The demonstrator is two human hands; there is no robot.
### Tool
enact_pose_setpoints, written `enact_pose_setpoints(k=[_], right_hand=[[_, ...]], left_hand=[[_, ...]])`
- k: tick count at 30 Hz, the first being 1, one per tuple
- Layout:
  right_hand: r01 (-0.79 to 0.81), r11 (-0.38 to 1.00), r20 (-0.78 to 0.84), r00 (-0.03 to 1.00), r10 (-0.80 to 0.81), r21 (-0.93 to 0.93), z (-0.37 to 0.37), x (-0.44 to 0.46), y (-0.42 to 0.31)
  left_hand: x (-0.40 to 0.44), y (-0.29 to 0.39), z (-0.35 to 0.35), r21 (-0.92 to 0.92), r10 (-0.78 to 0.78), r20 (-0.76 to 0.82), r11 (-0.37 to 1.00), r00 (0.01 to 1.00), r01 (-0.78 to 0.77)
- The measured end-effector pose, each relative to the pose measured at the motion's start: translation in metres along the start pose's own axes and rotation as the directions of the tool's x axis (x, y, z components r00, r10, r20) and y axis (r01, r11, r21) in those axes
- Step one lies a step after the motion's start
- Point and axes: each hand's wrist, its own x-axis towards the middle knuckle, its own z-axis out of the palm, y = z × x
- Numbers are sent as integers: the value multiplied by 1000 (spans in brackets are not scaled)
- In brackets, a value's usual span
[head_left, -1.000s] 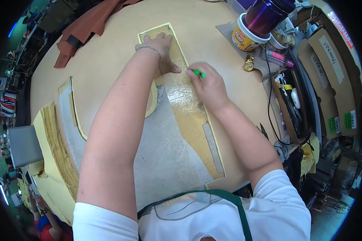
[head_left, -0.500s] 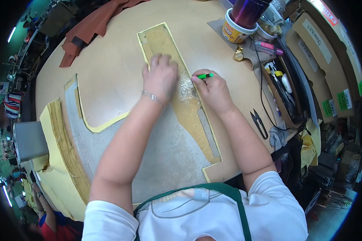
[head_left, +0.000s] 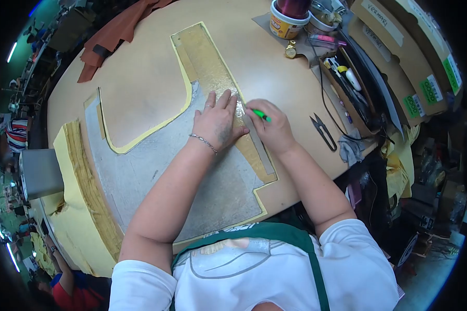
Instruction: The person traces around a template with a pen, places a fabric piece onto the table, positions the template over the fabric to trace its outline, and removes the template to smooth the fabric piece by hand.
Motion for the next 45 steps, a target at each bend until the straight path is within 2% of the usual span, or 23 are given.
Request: enact_pose_setpoints(k=[4, 10, 13, 16, 17, 23, 34, 40, 43, 45], right_hand=[[-14, 1000, -16, 1000, 13, -21, -18, -38, -18], [-11, 999, -54, 998, 9, -42, -26, -62, -25], [-62, 998, -28, 998, 62, 7, -25, -59, -20], [-95, 995, -13, 995, 95, 24, -28, -58, -20], [-76, 997, -23, 997, 77, 23, -27, -59, -19], [-34, 999, -32, 999, 33, -19, -28, -64, -24], [-63, 989, 61, 996, 72, -132, -70, -135, -67], [-103, 993, 52, 993, 106, -59, -72, -134, -65], [-151, 988, 44, 988, 151, 6, -74, -134, -61], [-149, 989, 48, 988, 149, -6, -75, -133, -60]], left_hand=[[-2, 3, -3, 55, -18, 17, 998, 1000, 17], [-7, 7, 12, 103, -46, -87, 993, 995, 55], [-16, 14, 28, 75, -20, -124, 997, 992, 29], [-30, 22, 34, -27, 43, -162, 998, 986, -48], [-33, 24, 30, -82, 24, -114, 996, 993, -33], [-37, 29, 22, -111, -4, -5, 994, 1000, 3], [-35, 30, 23, -123, -26, 25, 992, 999, 28], [-40, 36, 22, -105, -59, 31, 993, 998, 62], [-44, 41, 26, -163, -67, 57, 984, 996, 75], [-52, 50, 28, -126, -61, 68, 990, 996, 69]])
